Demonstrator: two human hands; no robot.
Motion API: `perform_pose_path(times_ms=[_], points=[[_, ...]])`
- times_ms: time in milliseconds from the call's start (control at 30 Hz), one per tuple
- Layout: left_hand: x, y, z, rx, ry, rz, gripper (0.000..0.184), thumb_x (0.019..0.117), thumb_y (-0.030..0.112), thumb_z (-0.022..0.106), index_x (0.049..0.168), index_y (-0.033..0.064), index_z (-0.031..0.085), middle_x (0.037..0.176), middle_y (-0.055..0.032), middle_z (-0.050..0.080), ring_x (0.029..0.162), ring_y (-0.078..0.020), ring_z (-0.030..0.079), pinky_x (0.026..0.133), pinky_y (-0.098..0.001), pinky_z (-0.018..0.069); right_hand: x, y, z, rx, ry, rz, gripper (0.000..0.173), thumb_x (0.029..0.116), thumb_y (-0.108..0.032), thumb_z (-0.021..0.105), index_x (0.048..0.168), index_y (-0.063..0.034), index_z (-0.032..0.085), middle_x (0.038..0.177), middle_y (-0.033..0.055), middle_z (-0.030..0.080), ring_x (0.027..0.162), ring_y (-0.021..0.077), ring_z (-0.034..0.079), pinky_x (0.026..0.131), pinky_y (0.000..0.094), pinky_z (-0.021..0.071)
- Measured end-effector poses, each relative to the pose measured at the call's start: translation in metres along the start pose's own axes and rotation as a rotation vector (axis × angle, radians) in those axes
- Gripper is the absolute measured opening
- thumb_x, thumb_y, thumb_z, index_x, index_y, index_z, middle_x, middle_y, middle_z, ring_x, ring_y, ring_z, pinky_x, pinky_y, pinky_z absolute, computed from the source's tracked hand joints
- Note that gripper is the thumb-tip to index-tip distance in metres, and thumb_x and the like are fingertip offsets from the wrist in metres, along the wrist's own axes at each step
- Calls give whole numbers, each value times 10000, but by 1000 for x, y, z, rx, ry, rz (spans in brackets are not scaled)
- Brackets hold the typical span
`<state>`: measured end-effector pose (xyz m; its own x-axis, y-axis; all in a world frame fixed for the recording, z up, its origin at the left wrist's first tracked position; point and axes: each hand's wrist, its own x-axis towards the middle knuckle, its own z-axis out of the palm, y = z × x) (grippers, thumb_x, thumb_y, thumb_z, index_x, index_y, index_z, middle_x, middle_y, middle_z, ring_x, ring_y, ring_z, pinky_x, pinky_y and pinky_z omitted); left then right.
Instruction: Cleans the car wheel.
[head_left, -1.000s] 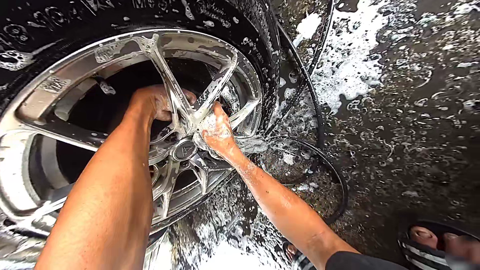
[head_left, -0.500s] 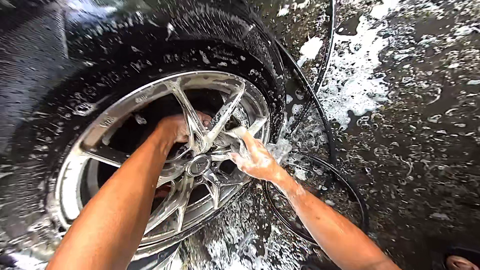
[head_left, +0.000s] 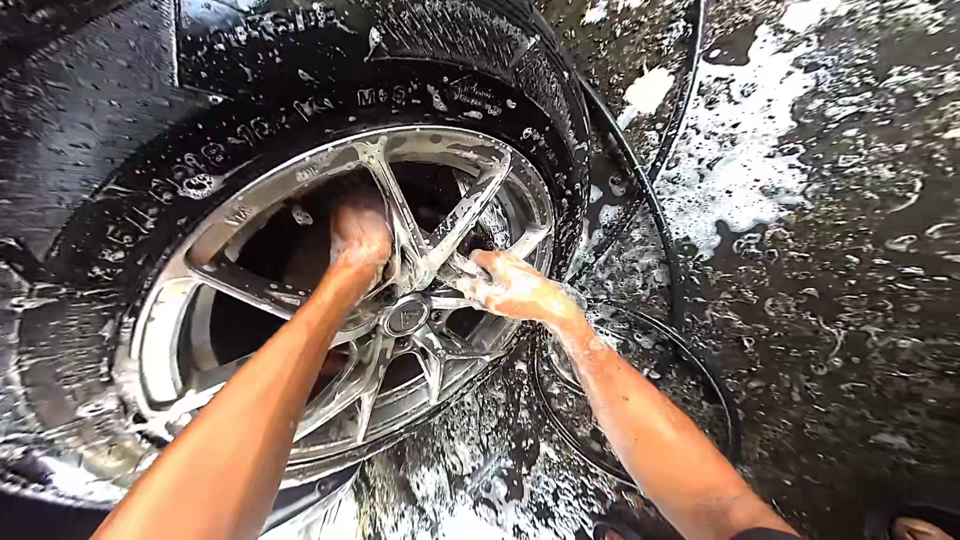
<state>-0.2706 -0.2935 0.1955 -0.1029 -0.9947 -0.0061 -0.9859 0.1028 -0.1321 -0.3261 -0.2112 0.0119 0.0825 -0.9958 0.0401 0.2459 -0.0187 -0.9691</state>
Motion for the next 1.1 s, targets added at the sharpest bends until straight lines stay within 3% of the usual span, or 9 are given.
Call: perform_pose_path(times_ms=[133,233,333,500,633,800,900,1000,1100], points=[[2,6,-14,-107,90,-77,356,1055,103,419,1360,-51,520,1320,-210,577,1196,-258,564,993,-431,478,8,-17,-6,40,310,-56,197,979,-157,629,1009,27,693,888,169,688,832,266,673,798,503,543],[-8,1,-22,20,25,216,306,1065,116,435,1219,-79,613,1177,-248,645,1112,-291,621,991,-461,475,19,-17,6,52,519,-57,198,926,-104,642,1072,23,685,962,170,706,927,267,683,860,497,539],[-18,0,-44,498,-209,384,258,1069,103,443,1223,-19,610,1064,-313,661,1011,-499,658,830,-669,495,0,-17,52,-132,402,80,322,944,-138,635,1233,3,629,981,245,698,923,411,698,777,614,551],[-13,4,-23,760,-336,155,527,1009,96,572,1502,-1,412,1328,-380,537,1149,-616,560,831,-774,451,-44,-36,114,-226,157,123,404,1025,-163,574,1417,-66,557,1106,214,704,982,404,701,785,571,574],[-30,4,-14,747,-274,54,469,1035,135,525,1483,32,432,1201,-363,613,1067,-589,614,778,-737,482,-24,-11,63,-318,30,138,383,1055,-194,515,1427,-107,537,1099,231,700,984,436,694,777,615,558],[-70,9,-18,821,-205,130,400,1062,71,424,1442,-34,356,888,-338,633,853,-568,660,643,-643,507,24,-10,-19,-412,426,-38,253,940,-156,656,1162,-37,682,977,206,719,929,399,709,774,599,543],[-64,4,-17,734,-188,168,368,1066,55,407,1416,-59,399,961,-376,621,927,-603,635,683,-674,496,25,6,-4,-431,537,-94,320,901,-63,620,1206,14,683,1058,240,717,1028,411,690,865,587,524],[-51,2,-17,723,-199,167,338,1075,81,402,1365,-88,445,1092,-387,601,1027,-593,618,731,-672,504,-21,34,64,-546,497,-77,283,934,-69,598,1198,7,661,999,243,681,927,439,688,726,586,557],[-36,4,-12,580,-251,80,368,990,17,577,1294,-167,484,1324,-416,500,1224,-591,526,918,-707,467,-50,18,123,-422,353,60,287,987,-91,604,1248,17,649,1019,236,709,965,417,701,804,568,564]])
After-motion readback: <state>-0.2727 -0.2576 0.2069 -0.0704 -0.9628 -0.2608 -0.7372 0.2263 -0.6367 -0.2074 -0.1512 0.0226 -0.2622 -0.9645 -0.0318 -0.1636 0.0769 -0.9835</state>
